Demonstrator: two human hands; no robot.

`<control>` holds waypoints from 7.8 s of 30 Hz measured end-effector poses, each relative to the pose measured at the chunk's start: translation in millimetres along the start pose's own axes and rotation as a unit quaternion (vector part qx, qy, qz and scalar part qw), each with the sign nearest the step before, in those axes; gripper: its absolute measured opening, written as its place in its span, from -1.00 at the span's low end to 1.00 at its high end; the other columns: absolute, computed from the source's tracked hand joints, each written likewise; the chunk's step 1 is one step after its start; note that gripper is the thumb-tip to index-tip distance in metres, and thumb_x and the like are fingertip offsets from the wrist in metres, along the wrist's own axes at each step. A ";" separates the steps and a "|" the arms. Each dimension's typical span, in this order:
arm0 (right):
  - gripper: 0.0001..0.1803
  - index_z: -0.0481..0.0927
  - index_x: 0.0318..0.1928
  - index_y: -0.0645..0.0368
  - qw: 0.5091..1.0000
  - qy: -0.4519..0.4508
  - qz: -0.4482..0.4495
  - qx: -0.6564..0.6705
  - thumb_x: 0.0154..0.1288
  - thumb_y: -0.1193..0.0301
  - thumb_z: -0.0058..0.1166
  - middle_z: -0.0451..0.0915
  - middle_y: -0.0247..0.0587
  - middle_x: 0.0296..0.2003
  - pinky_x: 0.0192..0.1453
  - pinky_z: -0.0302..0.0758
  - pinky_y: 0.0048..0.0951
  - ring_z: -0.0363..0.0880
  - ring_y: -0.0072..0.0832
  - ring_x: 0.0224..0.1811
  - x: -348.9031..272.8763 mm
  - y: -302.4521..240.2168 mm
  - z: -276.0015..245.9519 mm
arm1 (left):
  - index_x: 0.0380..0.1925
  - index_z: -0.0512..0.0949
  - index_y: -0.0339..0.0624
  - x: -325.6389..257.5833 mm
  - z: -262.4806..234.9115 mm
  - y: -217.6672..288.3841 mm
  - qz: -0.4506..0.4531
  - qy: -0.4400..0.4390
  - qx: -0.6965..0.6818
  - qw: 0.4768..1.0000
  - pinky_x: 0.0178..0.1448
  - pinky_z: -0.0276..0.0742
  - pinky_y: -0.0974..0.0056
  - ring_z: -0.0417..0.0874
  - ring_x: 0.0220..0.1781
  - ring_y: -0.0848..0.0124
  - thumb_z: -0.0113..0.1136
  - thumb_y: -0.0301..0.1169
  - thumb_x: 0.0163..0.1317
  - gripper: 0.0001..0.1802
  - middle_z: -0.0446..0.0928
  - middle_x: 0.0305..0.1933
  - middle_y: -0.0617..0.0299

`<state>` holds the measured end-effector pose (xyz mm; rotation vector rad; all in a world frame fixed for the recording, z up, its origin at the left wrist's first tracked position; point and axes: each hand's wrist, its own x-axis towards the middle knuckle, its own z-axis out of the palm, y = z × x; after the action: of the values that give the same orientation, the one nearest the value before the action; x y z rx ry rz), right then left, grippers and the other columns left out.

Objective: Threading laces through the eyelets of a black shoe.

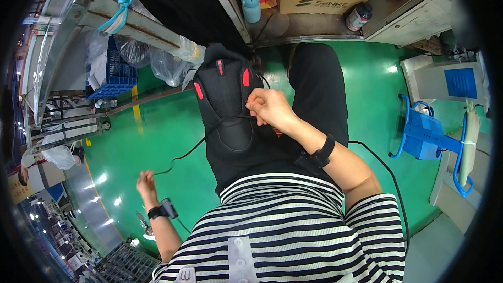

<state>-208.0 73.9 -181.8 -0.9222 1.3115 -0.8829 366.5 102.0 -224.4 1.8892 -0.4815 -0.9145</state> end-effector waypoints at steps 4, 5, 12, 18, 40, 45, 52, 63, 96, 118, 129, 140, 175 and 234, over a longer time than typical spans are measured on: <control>-0.88 0.57 -0.31 0.31 0.992 -0.023 0.113 -0.059 0.36 0.49 0.10 0.59 -0.26 -0.57 -0.60 0.43 -0.56 0.56 -0.63 -0.63 1.0 -15.3 -2.7 | -0.13 0.50 -0.18 -70.9 154.4 24.8 0.283 -0.131 0.300 0.902 -0.57 0.28 0.32 0.52 -0.61 0.38 0.08 -0.26 0.44 -0.78 0.55 -0.54 0.23; -0.88 0.57 -0.31 0.31 0.994 -0.021 0.094 -0.057 0.36 0.49 0.10 0.59 -0.26 -0.57 -0.60 0.43 -0.56 0.56 -0.63 -0.63 0.7 -18.2 -3.4 | -0.18 0.53 -0.15 -96.5 181.0 36.3 0.322 -0.158 0.364 0.860 -0.49 0.33 0.27 0.53 -0.56 0.32 0.12 -0.27 0.41 -0.81 0.55 -0.52 0.23; -0.91 0.53 -0.35 0.31 0.831 0.042 -0.190 -0.522 0.10 0.57 0.11 0.64 0.00 -0.54 -0.42 0.58 -0.29 0.68 -0.23 -0.50 7.5 -25.4 14.9 | -0.36 0.59 -0.13 -198.8 256.9 105.7 0.689 -0.163 0.380 0.595 0.04 0.40 0.15 0.58 -0.16 0.20 0.26 -0.39 0.25 -0.93 0.58 -0.30 0.16; -0.79 0.46 -0.33 0.27 0.726 -0.026 -0.265 -0.634 -0.05 0.56 0.15 0.61 -0.03 -0.50 -0.40 0.56 -0.22 0.65 -0.10 -0.45 12.2 -30.4 20.3 | -0.29 0.57 -0.27 -211.7 263.9 90.6 0.296 -0.313 0.256 0.865 -0.42 0.34 0.31 0.41 -0.54 0.48 0.23 -0.47 0.30 -0.91 0.44 -0.55 0.19; -0.89 0.69 -0.50 0.01 0.596 -0.147 -0.402 -0.680 -0.01 0.28 0.24 0.50 -0.43 -0.39 0.14 0.26 -0.31 0.46 -0.46 -0.11 52.9 -57.4 -8.7 | -0.47 0.59 -0.20 -221.7 280.0 101.1 0.555 -0.233 0.349 0.718 -0.31 0.47 0.15 0.56 -0.38 0.17 0.31 -0.44 0.13 -0.90 0.48 -0.43 0.17; -0.78 0.76 -0.32 0.06 0.654 -0.240 -0.266 -0.667 0.15 0.21 0.22 0.57 -0.43 -0.28 0.12 0.24 -0.34 0.46 -0.44 -0.03 52.5 -74.8 -0.6 | -0.52 0.57 -0.16 -207.8 285.2 102.6 0.475 -0.310 0.424 0.706 -0.27 0.48 0.07 0.59 -0.33 0.13 0.27 -0.36 0.16 -0.85 0.50 -0.42 0.15; -0.74 0.73 -0.28 -0.02 0.713 -0.100 -0.206 -0.663 0.01 0.18 0.24 0.62 -0.41 -0.19 0.13 0.28 -0.22 0.49 -0.43 0.05 56.0 -35.7 14.7 | -0.43 0.57 -0.16 -195.7 306.7 119.2 0.661 -0.315 0.469 0.494 0.10 0.35 -0.04 0.51 0.04 0.10 0.34 -0.36 0.01 -0.83 0.54 -0.22 0.17; -0.81 0.64 -0.49 0.02 0.845 0.130 -0.433 -0.286 -0.01 0.22 0.32 0.48 -0.38 -0.38 0.08 0.24 -0.23 0.44 -0.36 -0.14 61.3 -14.3 38.3 | -0.25 0.59 -0.31 -201.1 321.0 155.4 0.690 -0.426 0.483 0.330 0.54 -0.08 -0.35 0.11 0.54 0.00 0.41 -0.33 -0.10 -0.60 0.35 0.31 0.03; -0.87 0.55 -0.32 0.30 0.963 -0.025 -0.266 -0.019 0.30 0.47 0.16 0.48 -0.22 -0.24 0.03 0.40 -0.45 0.48 -0.40 -0.12 19.9 -21.2 26.3 | -0.50 0.69 -0.21 -193.5 314.2 132.7 0.597 -0.389 0.490 0.503 0.45 -0.01 -0.39 0.05 0.54 -0.10 0.35 -0.31 0.03 -0.82 0.24 0.44 0.00; -0.65 0.42 0.20 0.25 0.951 -0.077 -0.089 0.285 0.48 0.42 -0.02 0.60 -0.24 -0.30 -0.51 0.36 -0.67 0.43 -0.66 -0.53 -3.0 -58.4 12.2 | 0.21 0.34 -0.21 -250.6 304.4 82.4 0.131 -0.584 -0.081 0.797 -0.43 0.53 0.40 0.60 -0.52 0.45 0.02 -0.58 0.35 -0.58 0.53 -0.39 0.23; -0.72 0.58 0.04 0.06 0.781 0.567 -0.030 0.260 0.38 0.28 0.13 0.29 -0.65 -0.62 -0.69 -0.08 -0.67 0.03 -0.81 -0.73 -132.2 23.5 -344.1 | -0.36 0.43 -0.01 53.2 0.2 128.4 0.030 0.174 -0.052 0.983 -0.62 0.11 0.41 0.23 -0.66 0.60 -0.12 -0.28 0.43 -0.80 0.37 -0.63 0.45; -0.86 0.66 -0.27 0.24 0.985 0.111 -0.051 -0.125 0.31 0.41 0.19 0.53 -0.35 -0.65 -0.48 0.39 -0.55 0.45 -0.69 -0.61 4.2 4.8 2.7 | -0.26 0.54 -0.29 -175.9 288.5 64.3 0.290 -0.377 0.096 0.874 -0.22 0.43 0.44 0.51 -0.36 0.59 0.17 -0.48 0.37 -0.91 0.58 -0.38 0.30; -0.80 0.60 -0.43 0.16 0.933 -0.031 0.004 -0.358 0.24 0.31 0.20 0.68 -0.11 -0.38 -0.13 0.55 -0.11 0.65 -0.07 -0.21 41.4 -40.2 -14.5 | -0.37 0.59 -0.07 -172.0 321.4 168.1 0.712 -0.395 0.391 0.430 0.46 0.17 -0.11 0.35 0.34 0.10 0.46 -0.32 -0.15 -0.69 0.48 0.12 0.19; -0.68 0.59 -0.04 0.19 0.966 -0.004 -0.025 0.257 0.56 0.23 -0.11 0.48 -0.45 -0.41 -0.35 0.34 -0.69 0.37 -0.75 -0.44 -14.0 -11.7 -11.9 | -0.32 0.57 -0.16 -219.9 354.0 142.6 0.727 -0.301 0.466 0.404 0.23 0.28 -0.02 0.45 0.08 0.13 0.21 -0.53 -0.05 -0.78 0.46 -0.17 0.16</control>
<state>-220.9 81.6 -166.0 -0.5482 0.9818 -1.1849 -38.2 -27.8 -108.8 0.8470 -2.9299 0.1625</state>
